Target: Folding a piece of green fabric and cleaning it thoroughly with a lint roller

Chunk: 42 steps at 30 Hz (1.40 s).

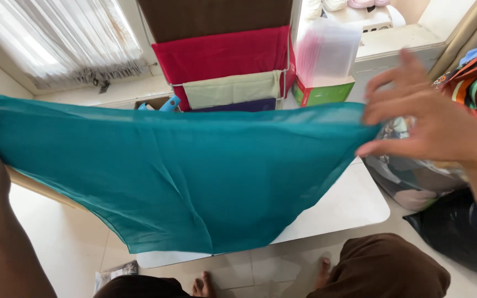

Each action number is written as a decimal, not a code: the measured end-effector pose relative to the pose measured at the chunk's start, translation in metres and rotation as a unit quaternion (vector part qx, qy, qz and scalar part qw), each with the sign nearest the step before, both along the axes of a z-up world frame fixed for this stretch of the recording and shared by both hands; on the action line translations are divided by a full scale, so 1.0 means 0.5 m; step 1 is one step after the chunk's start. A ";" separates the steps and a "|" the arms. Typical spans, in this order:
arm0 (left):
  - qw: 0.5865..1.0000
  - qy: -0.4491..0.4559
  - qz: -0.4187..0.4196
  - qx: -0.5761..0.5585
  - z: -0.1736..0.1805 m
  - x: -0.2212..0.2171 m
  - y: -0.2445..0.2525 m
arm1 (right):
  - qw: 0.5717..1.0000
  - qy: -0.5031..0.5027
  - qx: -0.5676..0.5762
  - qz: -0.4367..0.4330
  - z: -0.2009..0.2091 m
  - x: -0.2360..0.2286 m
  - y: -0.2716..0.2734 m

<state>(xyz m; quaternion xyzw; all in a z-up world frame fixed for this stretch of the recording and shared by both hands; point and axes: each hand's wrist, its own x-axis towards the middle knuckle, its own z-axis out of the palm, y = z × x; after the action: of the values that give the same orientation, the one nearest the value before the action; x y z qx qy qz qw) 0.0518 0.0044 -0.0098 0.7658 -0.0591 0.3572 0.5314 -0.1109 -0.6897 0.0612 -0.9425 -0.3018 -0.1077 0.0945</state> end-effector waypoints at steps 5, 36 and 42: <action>0.998 -0.027 0.014 0.047 -0.019 -0.012 0.008 | 0.991 -0.090 0.086 -0.040 0.047 -0.035 -0.082; 0.749 0.332 -0.509 0.263 0.062 -0.267 -0.107 | 0.937 0.347 0.011 0.030 -0.107 -0.025 -0.139; 0.879 0.362 -0.201 0.236 0.081 -0.218 -0.185 | 0.875 0.307 -0.112 -0.358 -0.091 0.041 -0.107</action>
<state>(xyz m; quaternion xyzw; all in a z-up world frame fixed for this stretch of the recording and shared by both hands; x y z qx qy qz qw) -0.0572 -0.0881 0.0305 0.9161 -0.0981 -0.0837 0.3796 -0.0902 -0.7431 0.0158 -0.9761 0.0906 0.1950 0.0311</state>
